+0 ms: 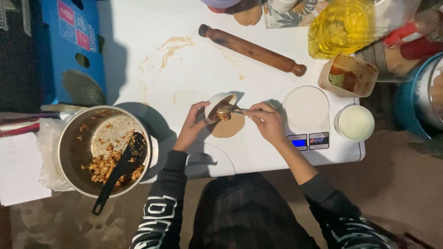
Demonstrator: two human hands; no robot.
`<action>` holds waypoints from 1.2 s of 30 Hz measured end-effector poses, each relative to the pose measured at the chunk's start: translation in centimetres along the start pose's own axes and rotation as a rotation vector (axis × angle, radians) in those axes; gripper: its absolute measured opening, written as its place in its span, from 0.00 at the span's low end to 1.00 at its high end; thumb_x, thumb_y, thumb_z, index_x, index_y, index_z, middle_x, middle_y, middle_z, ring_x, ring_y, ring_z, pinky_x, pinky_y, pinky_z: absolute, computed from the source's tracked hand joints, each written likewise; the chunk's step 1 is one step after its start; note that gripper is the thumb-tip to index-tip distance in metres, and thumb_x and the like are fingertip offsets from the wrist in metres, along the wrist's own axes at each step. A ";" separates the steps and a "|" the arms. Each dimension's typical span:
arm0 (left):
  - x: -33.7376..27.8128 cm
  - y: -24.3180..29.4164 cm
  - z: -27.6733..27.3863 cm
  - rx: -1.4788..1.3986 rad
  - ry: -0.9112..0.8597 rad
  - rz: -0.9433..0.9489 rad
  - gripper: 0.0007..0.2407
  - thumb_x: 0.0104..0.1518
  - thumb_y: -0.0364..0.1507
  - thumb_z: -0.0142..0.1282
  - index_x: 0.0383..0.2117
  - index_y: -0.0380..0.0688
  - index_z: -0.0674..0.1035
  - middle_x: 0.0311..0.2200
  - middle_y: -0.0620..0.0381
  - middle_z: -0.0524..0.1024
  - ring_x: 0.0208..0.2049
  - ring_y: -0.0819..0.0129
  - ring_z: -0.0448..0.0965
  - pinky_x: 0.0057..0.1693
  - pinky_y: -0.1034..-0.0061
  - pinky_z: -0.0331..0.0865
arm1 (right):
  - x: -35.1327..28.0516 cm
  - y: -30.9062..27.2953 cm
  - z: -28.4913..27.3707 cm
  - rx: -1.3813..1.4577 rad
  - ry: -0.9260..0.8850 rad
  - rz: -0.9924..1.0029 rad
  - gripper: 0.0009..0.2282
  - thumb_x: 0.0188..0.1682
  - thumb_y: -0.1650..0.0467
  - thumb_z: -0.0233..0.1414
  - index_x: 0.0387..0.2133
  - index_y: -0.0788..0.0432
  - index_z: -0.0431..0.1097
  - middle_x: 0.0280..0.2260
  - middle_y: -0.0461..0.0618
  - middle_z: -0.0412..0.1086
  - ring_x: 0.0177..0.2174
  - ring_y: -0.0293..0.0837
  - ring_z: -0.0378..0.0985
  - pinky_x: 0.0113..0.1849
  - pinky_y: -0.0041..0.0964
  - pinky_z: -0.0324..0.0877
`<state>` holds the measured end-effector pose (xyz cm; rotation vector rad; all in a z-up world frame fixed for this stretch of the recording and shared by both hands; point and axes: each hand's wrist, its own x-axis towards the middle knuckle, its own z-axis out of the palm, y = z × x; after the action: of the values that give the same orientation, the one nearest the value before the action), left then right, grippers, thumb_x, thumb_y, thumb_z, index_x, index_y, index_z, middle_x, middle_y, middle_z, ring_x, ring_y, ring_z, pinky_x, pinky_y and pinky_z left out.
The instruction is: Rolling dough and filling empanadas with a meat mixture.
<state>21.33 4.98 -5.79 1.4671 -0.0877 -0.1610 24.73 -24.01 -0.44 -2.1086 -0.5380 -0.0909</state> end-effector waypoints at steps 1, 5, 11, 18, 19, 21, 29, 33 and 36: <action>-0.2 0.4 0.2 -0.002 -0.003 -0.006 0.21 0.58 0.20 0.52 0.60 0.46 0.68 0.64 0.54 0.62 0.71 0.55 0.58 0.73 0.64 0.54 | 0.0 -0.2 0.1 0.000 -0.001 0.007 0.10 0.45 0.78 0.60 0.37 0.53 0.80 0.37 0.45 0.74 0.37 0.45 0.77 0.37 0.38 0.72; -0.3 1.5 0.5 0.077 -0.004 0.050 0.20 0.58 0.20 0.56 0.58 0.46 0.72 0.61 0.54 0.65 0.69 0.55 0.62 0.73 0.63 0.56 | -0.5 0.0 0.4 -0.210 -0.050 -0.129 0.14 0.42 0.81 0.56 0.36 0.52 0.81 0.38 0.43 0.75 0.41 0.47 0.75 0.41 0.40 0.71; -1.0 1.2 1.0 0.021 0.042 0.009 0.21 0.57 0.18 0.56 0.57 0.48 0.72 0.61 0.56 0.63 0.69 0.57 0.61 0.67 0.68 0.63 | -1.3 -0.5 -0.2 -0.238 -0.032 -0.113 0.13 0.42 0.81 0.57 0.36 0.52 0.81 0.38 0.42 0.75 0.40 0.46 0.75 0.41 0.40 0.71; -1.6 1.8 1.8 0.038 0.065 0.022 0.21 0.54 0.16 0.55 0.55 0.48 0.74 0.61 0.55 0.62 0.70 0.58 0.62 0.61 0.70 0.72 | -1.0 0.3 -0.4 -0.173 0.011 -0.010 0.09 0.46 0.78 0.60 0.36 0.53 0.81 0.38 0.43 0.74 0.35 0.46 0.76 0.35 0.40 0.71; -1.6 1.7 1.9 0.039 0.071 0.025 0.21 0.54 0.16 0.55 0.55 0.48 0.74 0.61 0.55 0.62 0.70 0.58 0.62 0.61 0.70 0.72 | -1.1 0.2 -0.4 -0.172 0.009 -0.015 0.09 0.46 0.78 0.60 0.36 0.53 0.81 0.38 0.43 0.74 0.35 0.46 0.76 0.35 0.40 0.71; -1.9 1.5 2.0 0.077 0.095 0.044 0.21 0.54 0.16 0.55 0.55 0.48 0.75 0.61 0.55 0.62 0.69 0.59 0.62 0.63 0.67 0.72 | -1.6 0.1 -0.5 -0.141 0.002 0.011 0.09 0.45 0.77 0.60 0.36 0.53 0.81 0.37 0.43 0.74 0.35 0.45 0.77 0.35 0.39 0.72; -2.6 2.1 2.8 0.016 0.210 0.068 0.20 0.55 0.15 0.54 0.54 0.48 0.74 0.62 0.54 0.60 0.70 0.59 0.60 0.67 0.63 0.68 | -2.0 1.1 -0.6 -0.087 -0.011 -0.030 0.08 0.46 0.77 0.60 0.36 0.54 0.80 0.37 0.44 0.74 0.35 0.45 0.77 0.35 0.39 0.72; -3.3 1.2 2.8 0.116 0.293 0.193 0.22 0.55 0.13 0.52 0.56 0.47 0.74 0.63 0.52 0.62 0.70 0.58 0.60 0.74 0.64 0.57 | -1.8 1.6 -0.7 -0.097 -0.040 -0.072 0.08 0.45 0.77 0.61 0.36 0.54 0.81 0.36 0.45 0.74 0.35 0.47 0.76 0.36 0.40 0.71; -3.3 1.7 2.6 0.087 0.333 0.221 0.23 0.55 0.13 0.51 0.59 0.46 0.71 0.64 0.51 0.62 0.70 0.57 0.61 0.75 0.68 0.54 | -1.6 1.3 -1.0 -0.040 -0.055 -0.005 0.10 0.44 0.77 0.60 0.38 0.54 0.81 0.37 0.46 0.75 0.36 0.47 0.77 0.37 0.38 0.72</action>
<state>17.72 3.16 -3.66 1.5411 0.0139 0.2698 23.95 -26.03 -1.31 -2.1541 -0.5784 -0.0467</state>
